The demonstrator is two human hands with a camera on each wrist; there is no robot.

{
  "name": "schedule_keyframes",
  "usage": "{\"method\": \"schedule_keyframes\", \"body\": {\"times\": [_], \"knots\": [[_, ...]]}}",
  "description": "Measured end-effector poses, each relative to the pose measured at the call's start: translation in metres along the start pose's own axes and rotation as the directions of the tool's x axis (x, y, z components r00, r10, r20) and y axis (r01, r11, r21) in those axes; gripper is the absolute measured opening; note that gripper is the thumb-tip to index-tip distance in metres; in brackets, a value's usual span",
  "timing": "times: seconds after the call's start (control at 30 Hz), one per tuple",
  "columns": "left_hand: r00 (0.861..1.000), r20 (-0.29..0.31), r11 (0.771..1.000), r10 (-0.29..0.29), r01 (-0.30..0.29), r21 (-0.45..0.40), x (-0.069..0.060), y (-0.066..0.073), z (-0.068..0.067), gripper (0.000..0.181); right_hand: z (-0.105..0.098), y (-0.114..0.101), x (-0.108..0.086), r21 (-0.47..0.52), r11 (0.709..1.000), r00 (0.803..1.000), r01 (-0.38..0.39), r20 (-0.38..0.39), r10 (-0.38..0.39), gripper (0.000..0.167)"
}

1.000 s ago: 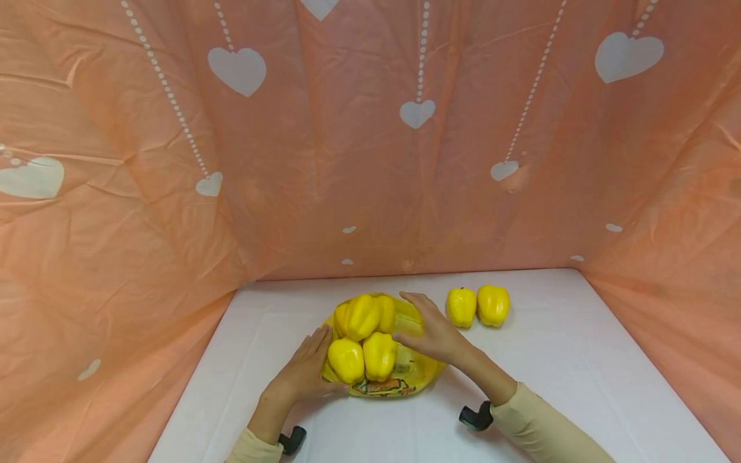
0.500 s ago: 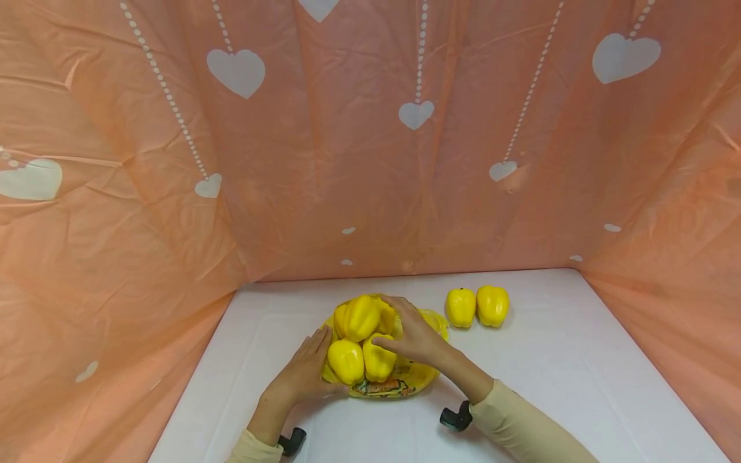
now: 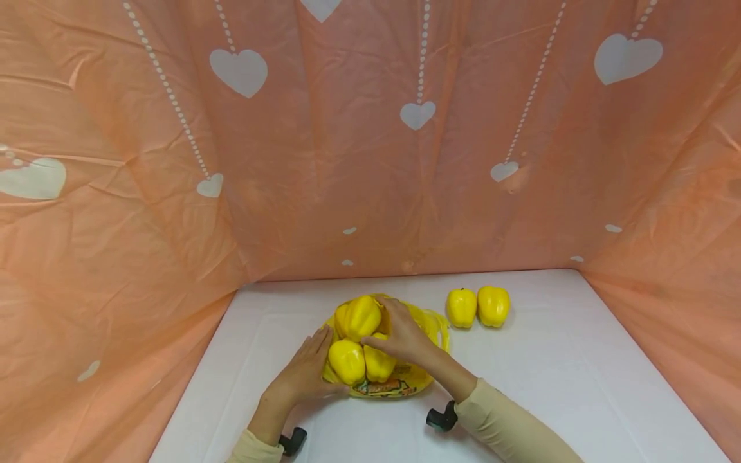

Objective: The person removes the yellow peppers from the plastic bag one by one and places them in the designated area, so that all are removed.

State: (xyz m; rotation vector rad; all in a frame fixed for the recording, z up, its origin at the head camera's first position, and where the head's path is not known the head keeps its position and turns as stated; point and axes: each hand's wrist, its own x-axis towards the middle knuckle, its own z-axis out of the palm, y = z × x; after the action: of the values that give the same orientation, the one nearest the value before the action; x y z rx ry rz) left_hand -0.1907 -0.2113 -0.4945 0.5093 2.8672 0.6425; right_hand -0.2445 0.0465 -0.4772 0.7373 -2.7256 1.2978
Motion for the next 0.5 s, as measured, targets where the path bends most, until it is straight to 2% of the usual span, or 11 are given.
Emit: {"method": "schedule_keyframes", "body": {"times": [0.5], "knots": [[1.000, 0.005, 1.000, -0.002, 0.003, -0.004, 0.0007, 0.0013, -0.0027, 0.126, 0.0075, -0.0062, 0.0031, -0.018, 0.999, 0.999, -0.042, -0.009, 0.042, 0.095]]}}
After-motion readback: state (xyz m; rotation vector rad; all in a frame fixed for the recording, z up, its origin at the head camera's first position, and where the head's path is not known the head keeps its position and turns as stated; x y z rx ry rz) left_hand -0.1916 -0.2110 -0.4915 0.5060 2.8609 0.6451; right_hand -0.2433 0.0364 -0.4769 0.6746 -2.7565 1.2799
